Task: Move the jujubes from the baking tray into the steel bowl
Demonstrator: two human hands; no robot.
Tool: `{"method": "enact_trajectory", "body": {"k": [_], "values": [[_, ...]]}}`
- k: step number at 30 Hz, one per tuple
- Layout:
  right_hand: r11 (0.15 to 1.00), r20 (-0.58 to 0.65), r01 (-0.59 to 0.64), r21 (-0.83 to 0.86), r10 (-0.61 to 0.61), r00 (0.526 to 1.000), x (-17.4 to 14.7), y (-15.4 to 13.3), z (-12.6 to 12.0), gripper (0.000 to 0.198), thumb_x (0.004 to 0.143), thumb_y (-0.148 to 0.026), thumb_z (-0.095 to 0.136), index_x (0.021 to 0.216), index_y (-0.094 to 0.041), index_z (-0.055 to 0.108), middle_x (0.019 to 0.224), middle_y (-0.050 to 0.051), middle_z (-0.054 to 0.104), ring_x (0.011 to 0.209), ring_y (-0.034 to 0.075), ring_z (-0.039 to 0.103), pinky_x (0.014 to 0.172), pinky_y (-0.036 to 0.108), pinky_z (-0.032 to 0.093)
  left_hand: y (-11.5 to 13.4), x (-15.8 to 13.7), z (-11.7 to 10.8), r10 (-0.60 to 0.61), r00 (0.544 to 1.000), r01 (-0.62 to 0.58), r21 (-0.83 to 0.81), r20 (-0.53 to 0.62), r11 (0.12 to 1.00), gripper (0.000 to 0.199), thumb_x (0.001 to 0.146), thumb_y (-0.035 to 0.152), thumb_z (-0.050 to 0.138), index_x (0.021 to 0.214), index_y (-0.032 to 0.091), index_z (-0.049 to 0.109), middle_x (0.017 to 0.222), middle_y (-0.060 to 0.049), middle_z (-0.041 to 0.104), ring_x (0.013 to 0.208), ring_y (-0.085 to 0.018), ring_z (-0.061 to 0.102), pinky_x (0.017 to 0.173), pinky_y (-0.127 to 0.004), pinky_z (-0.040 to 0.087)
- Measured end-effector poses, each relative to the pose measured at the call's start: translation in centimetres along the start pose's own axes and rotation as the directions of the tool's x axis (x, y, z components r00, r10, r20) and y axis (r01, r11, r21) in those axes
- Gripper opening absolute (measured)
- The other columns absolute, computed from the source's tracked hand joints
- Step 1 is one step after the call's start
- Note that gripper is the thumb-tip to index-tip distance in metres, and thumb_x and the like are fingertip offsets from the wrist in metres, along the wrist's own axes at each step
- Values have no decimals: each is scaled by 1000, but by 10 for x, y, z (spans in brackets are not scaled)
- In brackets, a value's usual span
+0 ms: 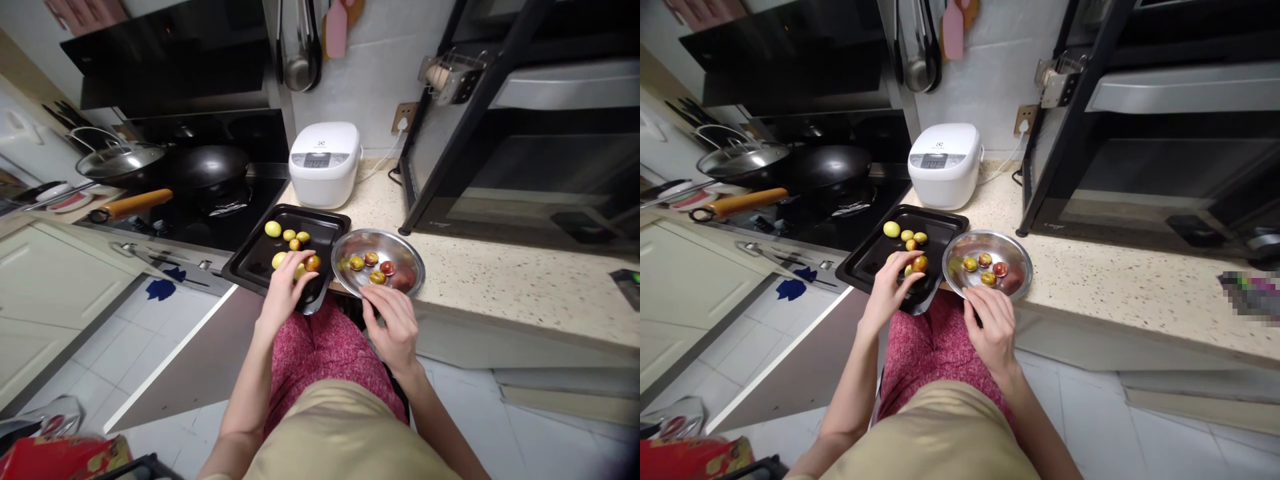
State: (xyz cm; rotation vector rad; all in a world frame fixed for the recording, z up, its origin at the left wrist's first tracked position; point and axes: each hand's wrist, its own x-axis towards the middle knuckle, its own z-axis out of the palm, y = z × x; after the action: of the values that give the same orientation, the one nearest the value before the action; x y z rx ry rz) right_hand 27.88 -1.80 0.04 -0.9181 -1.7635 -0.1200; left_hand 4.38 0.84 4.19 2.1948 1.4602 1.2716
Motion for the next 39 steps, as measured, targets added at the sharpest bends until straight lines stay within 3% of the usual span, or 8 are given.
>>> {"method": "enact_trajectory", "body": {"k": [6, 15, 19, 22, 27, 34, 36, 39], "values": [[999, 0, 38, -15, -38, 999, 1, -10, 9, 52, 95, -9, 64, 143, -27, 61, 121, 9, 75, 108, 22, 74, 97, 37, 61, 44, -15, 35, 31, 999, -20, -251, 38, 968, 31, 98, 26, 67, 129, 23, 62, 119, -8, 69, 110, -21, 67, 99, -34, 54], [999, -19, 21, -26, -21, 1000, -10, -7, 9, 64, 95, -6, 59, 153, -33, 52, 123, 7, 73, 112, 22, 73, 98, 36, 62, 53, -30, 62, -69, 997, 57, -330, -25, 942, 30, 89, 32, 80, 110, 20, 61, 101, -3, 67, 90, -17, 68, 83, -27, 57], [1000, 30, -8, -14, 9, 1000, -1, 1, 9, 59, 95, -10, 63, 150, -30, 55, 124, 9, 72, 114, 23, 71, 102, 38, 60, 50, -29, 62, -55, 998, 52, -304, -1, 951, 31, 94, 31, 74, 120, 21, 60, 112, -7, 69, 102, -20, 70, 94, -33, 58], [994, 139, -109, 4, 108, 984, 16, 13, 6, 44, 95, -14, 64, 138, -23, 64, 125, 11, 73, 117, 24, 70, 104, 40, 58, 43, -27, 57, 31, 999, -24, -229, 25, 973, 32, 101, 26, 64, 132, 22, 59, 128, -11, 68, 120, -23, 67, 107, -40, 55], [972, 454, -234, -18, 216, 864, 48, 35, -1, 35, 90, -11, 65, 124, -19, 71, 122, 10, 75, 114, 25, 71, 103, 39, 56, 25, -24, 53, 182, 978, -174, -82, 98, 981, 26, 103, 23, 59, 128, 19, 67, 136, -13, 69, 134, -26, 62, 113, -48, 54], [934, 756, -97, -344, 337, 561, 81, 42, 9, 28, 89, -11, 64, 113, -19, 76, 108, 11, 78, 102, 26, 73, 86, 31, 52, 20, -24, 56, 195, 976, -192, -39, 96, 981, 28, 104, 20, 56, 127, 19, 70, 137, -12, 70, 136, -26, 63, 112, -47, 57], [923, 766, -72, -379, 356, 535, 85, 40, 13, 22, 91, -13, 64, 109, -18, 76, 103, 12, 78, 96, 25, 73, 81, 29, 50, 20, -24, 55, 197, 975, -194, -36, 104, 980, 28, 104, 20, 56, 128, 19, 70, 137, -12, 70, 136, -26, 62, 112, -46, 57], [920, 755, -70, -386, 359, 548, 86, 40, 15, 21, 90, -14, 68, 109, -17, 74, 104, 13, 78, 96, 26, 73, 79, 29, 50, 21, -24, 53, 197, 972, -194, -28, 128, 980, 30, 104, 19, 56, 131, 20, 68, 139, -12, 69, 139, -25, 60, 113, -46, 57]]}}
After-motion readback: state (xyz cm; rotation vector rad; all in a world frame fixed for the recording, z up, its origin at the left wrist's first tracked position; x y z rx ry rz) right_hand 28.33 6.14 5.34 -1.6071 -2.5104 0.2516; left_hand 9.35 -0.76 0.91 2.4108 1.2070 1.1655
